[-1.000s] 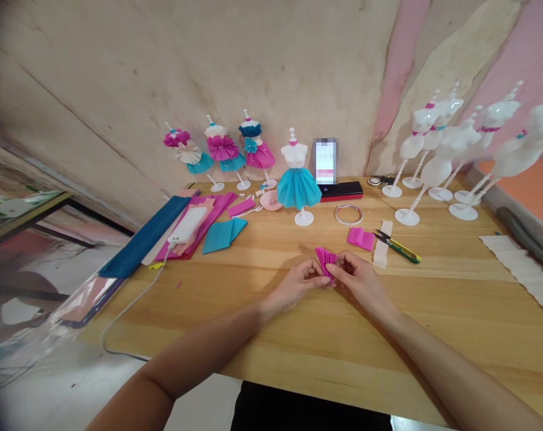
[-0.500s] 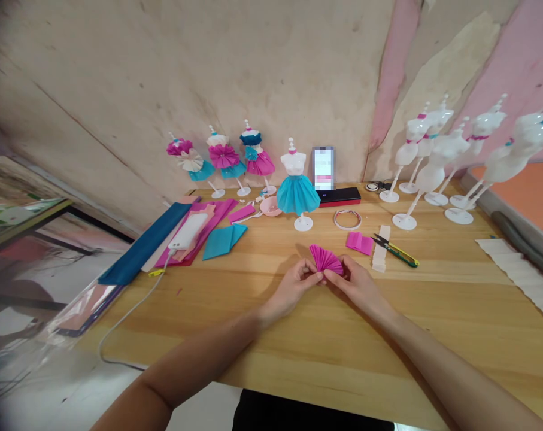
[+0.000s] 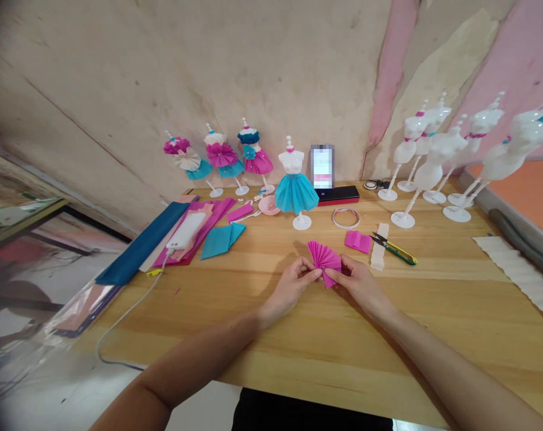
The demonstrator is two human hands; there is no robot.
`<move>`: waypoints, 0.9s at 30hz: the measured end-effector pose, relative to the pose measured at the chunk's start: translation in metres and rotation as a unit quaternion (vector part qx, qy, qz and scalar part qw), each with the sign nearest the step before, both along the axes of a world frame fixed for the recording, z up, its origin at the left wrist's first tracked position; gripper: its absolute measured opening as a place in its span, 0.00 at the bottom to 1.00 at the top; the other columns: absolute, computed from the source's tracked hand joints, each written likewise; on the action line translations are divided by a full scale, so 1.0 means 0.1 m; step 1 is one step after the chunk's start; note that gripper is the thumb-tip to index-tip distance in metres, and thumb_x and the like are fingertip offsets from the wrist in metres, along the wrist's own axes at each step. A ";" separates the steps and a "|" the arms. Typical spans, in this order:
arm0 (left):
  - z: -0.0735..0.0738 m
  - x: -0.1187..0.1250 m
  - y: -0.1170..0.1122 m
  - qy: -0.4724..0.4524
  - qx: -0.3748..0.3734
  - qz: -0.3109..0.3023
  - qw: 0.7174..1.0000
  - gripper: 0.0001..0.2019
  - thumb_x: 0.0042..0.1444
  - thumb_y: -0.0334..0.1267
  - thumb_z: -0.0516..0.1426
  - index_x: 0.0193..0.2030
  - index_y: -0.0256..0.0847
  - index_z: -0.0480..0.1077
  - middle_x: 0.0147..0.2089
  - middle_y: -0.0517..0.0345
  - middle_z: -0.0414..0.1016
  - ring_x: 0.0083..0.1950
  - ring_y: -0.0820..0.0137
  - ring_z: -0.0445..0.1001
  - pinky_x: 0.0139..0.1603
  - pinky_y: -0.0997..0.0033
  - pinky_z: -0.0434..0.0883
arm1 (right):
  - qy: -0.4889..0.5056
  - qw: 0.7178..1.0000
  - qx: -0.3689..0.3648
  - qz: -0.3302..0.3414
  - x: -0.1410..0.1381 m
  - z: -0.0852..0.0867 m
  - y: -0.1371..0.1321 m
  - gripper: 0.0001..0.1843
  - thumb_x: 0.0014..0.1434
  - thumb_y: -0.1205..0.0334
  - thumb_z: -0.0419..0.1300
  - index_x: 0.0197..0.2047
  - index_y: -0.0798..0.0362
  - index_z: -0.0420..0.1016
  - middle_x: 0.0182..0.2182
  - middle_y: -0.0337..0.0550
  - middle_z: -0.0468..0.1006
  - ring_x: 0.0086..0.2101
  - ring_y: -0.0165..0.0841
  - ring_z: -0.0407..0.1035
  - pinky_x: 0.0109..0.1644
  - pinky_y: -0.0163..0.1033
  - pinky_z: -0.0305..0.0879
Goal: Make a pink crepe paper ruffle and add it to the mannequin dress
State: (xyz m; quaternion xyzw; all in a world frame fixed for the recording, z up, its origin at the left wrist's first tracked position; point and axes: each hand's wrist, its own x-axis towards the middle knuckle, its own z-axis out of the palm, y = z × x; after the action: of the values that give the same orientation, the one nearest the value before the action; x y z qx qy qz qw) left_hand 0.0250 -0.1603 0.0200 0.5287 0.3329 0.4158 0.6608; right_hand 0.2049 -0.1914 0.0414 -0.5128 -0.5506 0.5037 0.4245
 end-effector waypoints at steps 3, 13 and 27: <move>-0.01 0.00 0.01 0.004 -0.007 0.014 1.000 0.14 0.53 0.45 0.62 0.34 0.38 0.63 0.33 0.58 0.73 0.36 0.72 0.72 0.43 0.69 0.68 | 0.008 0.999 -0.024 0.040 0.02 0.03 0.01 0.18 0.56 0.46 0.61 0.39 0.53 0.73 0.32 0.41 0.75 0.31 0.33 0.66 0.36 0.40 0.61; 0.06 -0.02 -0.05 0.055 0.004 -0.108 0.993 0.16 0.51 0.46 0.63 0.33 0.37 0.64 0.31 0.57 0.74 0.35 0.72 0.73 0.41 0.70 0.67 | -0.029 1.000 0.006 -0.006 0.10 0.13 0.04 0.19 0.56 0.45 0.61 0.40 0.52 0.73 0.32 0.42 0.75 0.32 0.35 0.67 0.36 0.40 0.61; -0.02 0.01 0.00 -0.071 -0.083 -0.091 0.990 0.18 0.51 0.43 0.64 0.44 0.36 0.68 0.39 0.55 0.72 0.36 0.75 0.71 0.44 0.69 0.68 | 0.037 0.999 -0.001 0.032 0.05 0.08 0.02 0.15 0.57 0.49 0.62 0.40 0.52 0.73 0.33 0.40 0.75 0.34 0.34 0.69 0.37 0.40 0.63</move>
State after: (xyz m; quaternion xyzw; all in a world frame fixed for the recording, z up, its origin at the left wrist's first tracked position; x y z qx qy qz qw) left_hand 0.0260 -0.1603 0.0181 0.4692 0.2688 0.3610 0.7598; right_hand 0.2102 -0.1892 0.0496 -0.4765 -0.5496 0.5365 0.4278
